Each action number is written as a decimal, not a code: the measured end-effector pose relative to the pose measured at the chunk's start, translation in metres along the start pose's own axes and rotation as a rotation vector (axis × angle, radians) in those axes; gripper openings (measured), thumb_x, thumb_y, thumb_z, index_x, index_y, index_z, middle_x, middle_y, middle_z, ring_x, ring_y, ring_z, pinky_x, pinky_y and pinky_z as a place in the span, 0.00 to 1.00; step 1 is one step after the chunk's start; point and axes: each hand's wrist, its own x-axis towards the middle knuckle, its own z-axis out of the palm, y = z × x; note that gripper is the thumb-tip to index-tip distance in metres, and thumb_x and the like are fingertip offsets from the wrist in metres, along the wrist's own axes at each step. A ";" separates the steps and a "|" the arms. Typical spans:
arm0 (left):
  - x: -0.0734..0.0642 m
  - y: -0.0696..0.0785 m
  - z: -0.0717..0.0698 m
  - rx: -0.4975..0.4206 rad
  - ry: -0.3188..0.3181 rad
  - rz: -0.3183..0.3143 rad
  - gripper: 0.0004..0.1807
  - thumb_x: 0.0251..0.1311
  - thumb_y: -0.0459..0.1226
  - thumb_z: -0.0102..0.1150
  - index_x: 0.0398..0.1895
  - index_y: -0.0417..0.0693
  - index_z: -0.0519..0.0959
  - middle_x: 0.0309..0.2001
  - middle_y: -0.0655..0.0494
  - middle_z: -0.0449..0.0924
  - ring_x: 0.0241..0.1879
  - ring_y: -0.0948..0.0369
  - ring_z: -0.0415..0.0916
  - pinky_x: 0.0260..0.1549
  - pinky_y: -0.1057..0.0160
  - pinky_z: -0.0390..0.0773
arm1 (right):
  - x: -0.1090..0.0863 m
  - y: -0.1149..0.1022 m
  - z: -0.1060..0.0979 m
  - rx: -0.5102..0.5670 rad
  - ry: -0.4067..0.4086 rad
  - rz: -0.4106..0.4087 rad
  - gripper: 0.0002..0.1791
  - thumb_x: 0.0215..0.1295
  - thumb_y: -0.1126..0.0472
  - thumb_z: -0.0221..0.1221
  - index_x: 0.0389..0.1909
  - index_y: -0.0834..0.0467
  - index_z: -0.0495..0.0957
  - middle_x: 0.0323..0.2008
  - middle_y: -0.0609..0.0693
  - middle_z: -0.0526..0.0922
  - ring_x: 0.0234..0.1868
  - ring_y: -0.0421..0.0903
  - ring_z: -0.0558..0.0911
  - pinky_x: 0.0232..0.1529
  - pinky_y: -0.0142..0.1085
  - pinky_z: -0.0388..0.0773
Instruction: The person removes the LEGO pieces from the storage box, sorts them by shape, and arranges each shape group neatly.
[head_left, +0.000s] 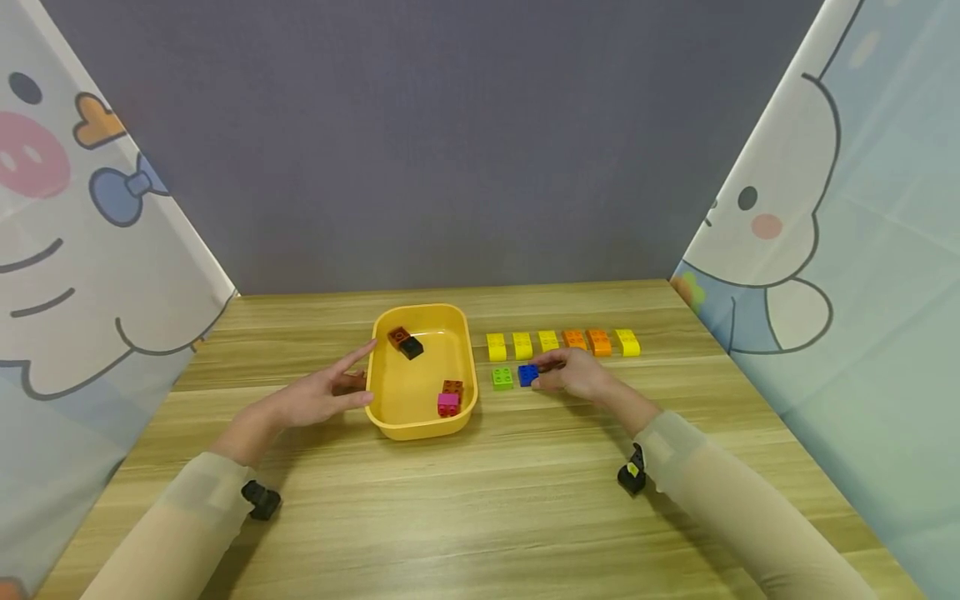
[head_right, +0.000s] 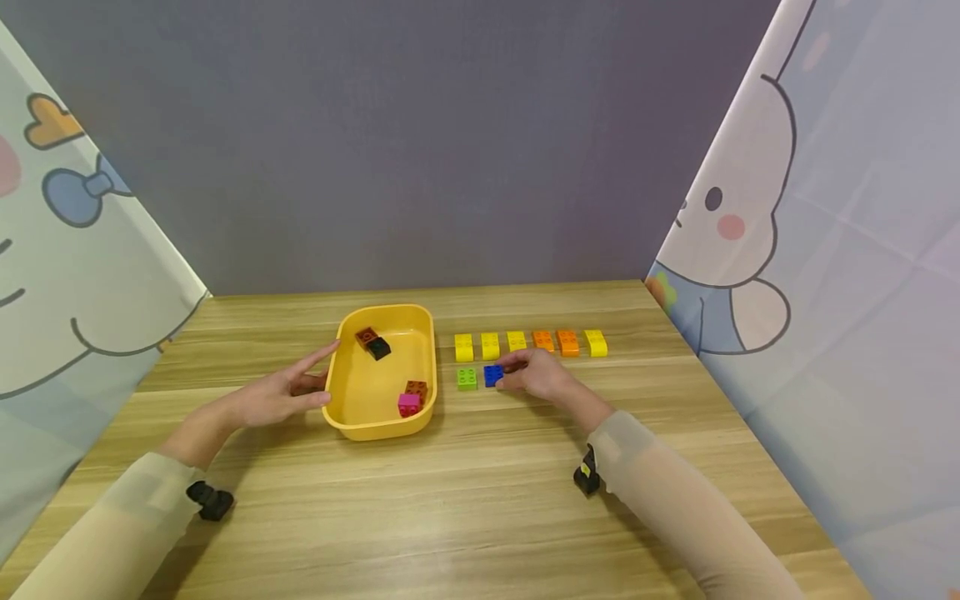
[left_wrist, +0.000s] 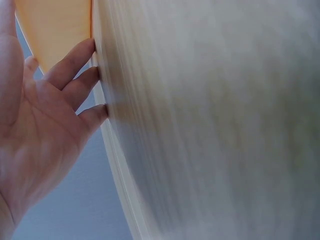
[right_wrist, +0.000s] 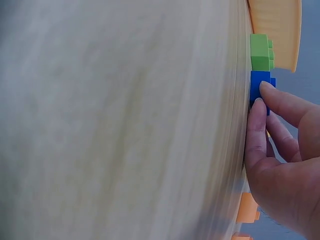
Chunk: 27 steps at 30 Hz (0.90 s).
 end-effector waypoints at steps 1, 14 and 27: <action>0.000 0.000 0.000 0.004 -0.002 0.002 0.52 0.80 0.55 0.61 0.93 0.68 0.38 0.78 0.27 0.69 0.78 0.30 0.69 0.71 0.29 0.74 | 0.000 0.000 0.000 0.002 -0.001 0.000 0.30 0.71 0.59 0.74 0.71 0.61 0.81 0.63 0.62 0.84 0.55 0.52 0.85 0.53 0.39 0.87; 0.000 -0.001 0.001 0.017 0.003 0.008 0.52 0.80 0.55 0.62 0.92 0.70 0.37 0.77 0.27 0.71 0.77 0.31 0.70 0.69 0.30 0.76 | 0.001 0.000 0.000 -0.014 -0.007 0.002 0.31 0.71 0.58 0.73 0.71 0.61 0.80 0.63 0.61 0.84 0.53 0.50 0.86 0.51 0.37 0.87; -0.001 -0.002 0.000 0.017 0.004 0.010 0.52 0.80 0.55 0.62 0.92 0.70 0.38 0.78 0.29 0.70 0.77 0.31 0.70 0.70 0.30 0.76 | -0.006 0.001 -0.006 -0.003 -0.021 -0.033 0.31 0.73 0.59 0.71 0.74 0.64 0.77 0.68 0.64 0.81 0.61 0.55 0.86 0.60 0.43 0.88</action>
